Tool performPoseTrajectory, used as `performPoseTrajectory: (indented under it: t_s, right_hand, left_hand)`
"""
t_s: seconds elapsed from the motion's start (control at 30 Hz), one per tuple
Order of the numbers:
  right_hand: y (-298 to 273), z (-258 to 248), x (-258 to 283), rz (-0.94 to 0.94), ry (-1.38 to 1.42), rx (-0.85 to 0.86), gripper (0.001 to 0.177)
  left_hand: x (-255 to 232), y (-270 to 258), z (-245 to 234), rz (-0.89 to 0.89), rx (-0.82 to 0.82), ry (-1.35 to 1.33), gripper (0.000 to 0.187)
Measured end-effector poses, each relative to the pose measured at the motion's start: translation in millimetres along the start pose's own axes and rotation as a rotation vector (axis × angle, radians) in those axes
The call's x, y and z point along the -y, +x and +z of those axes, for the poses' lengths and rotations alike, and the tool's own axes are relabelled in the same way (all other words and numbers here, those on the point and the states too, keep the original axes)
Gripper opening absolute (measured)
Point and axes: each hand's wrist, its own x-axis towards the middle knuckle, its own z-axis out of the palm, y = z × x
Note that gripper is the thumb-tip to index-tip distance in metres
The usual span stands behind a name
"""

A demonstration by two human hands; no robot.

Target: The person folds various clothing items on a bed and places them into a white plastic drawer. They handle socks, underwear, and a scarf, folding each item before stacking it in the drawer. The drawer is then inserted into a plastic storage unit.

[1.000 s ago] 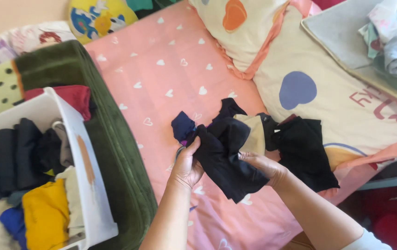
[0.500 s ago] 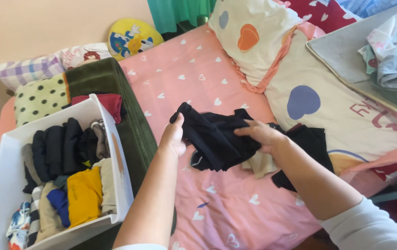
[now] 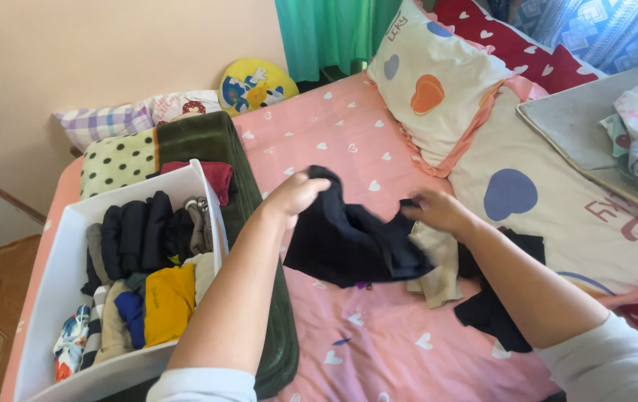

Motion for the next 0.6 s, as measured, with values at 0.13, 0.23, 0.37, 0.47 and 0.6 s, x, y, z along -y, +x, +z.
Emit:
performPoseTrajectory:
  t_s: [0.13, 0.23, 0.37, 0.47, 0.6]
  right_hand:
    - [-60, -47, 176, -0.402, 0.426, 0.204, 0.086]
    - [-57, -58, 230, -0.498, -0.059, 0.194, 0.088]
    - [-29, -66, 246, -0.516, -0.237, 0.071, 0.05]
    - [-29, -81, 246, -0.559, -0.278, 0.037, 0.031]
    - [-31, -97, 226, -0.494, -0.091, 0.068, 0.026]
  left_hand:
    - [-37, -8, 25, -0.052, 0.254, 0.13, 0.04]
    - [-30, 15, 15, 0.07, 0.301, -0.086, 0.045]
    - [-49, -35, -11, 0.128, 0.22, -0.14, 0.071]
    - [-39, -67, -33, 0.126, 0.192, 0.165, 0.073]
    - [-12, -24, -97, 0.14, -0.032, 0.276, 0.039]
